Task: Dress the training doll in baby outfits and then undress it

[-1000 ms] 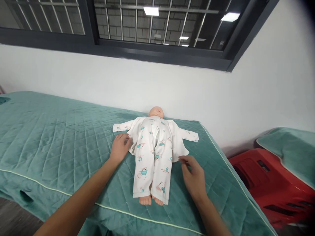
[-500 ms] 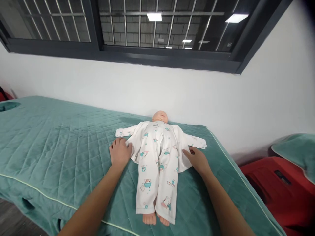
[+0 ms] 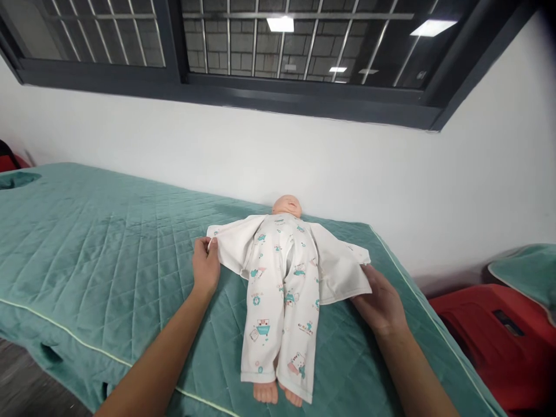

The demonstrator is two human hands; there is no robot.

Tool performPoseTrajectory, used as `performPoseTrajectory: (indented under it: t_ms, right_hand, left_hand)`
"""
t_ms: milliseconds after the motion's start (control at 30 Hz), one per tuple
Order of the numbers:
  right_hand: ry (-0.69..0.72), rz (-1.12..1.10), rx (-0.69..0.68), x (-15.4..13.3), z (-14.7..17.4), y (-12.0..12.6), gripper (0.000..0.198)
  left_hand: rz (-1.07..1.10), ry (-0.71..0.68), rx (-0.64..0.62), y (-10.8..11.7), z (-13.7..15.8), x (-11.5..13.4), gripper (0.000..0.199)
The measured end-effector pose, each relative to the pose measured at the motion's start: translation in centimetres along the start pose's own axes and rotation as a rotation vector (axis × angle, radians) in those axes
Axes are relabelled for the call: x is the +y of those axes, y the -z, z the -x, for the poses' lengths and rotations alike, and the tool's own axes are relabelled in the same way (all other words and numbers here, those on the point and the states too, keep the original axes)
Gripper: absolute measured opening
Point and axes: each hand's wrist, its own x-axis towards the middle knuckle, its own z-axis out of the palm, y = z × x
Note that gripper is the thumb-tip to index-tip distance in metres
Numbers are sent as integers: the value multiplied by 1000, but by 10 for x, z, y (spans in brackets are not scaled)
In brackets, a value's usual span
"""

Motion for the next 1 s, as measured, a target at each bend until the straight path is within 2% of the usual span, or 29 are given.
performPoseTrajectory:
  t_ms: [67,133,233,367,467,567,633,700,800,900,1000]
  right_hand:
    - [-133,-138,-25,4,2,-2,30]
    - [-241,-243,1,7,3,-4,39]
    - [-265,-287,56,5,1,-8,53]
    - [-197,-295,-37,-20,-5,-27,50]
    - [-81,-151,-198,-51,3,-57,43]
    - [-50,269,-488,-78,23,-84,37]
    - [-41,486,-566,-87,37,-93,38]
    - [-19,548,-554,-90,47,-94,38]
    - [41,479,-499,-85,54,-89,33]
    - [109,377,-367,-72,51,-87,29]
    - [174,366,-252,-58,41,-93,23]
  left_hand:
    - [10,0,-8,0,0,1,30]
    - [9,0,-23,-1,0,2,28]
    - [2,-13,-66,-3,1,3,27]
    - [-33,-32,-99,-6,0,1,27]
    - [-74,-42,-128,-7,-2,-1,26]
    - [-110,-48,-151,-8,-3,-3,26]
    - [-133,-43,-157,-9,-3,-3,27]
    - [-150,-37,-164,-9,-4,-4,28]
    - [-163,-32,-181,-9,-4,-3,31]
    - [-168,-42,-198,-10,-2,-1,35]
    - [-149,-39,-228,-10,-1,1,38]
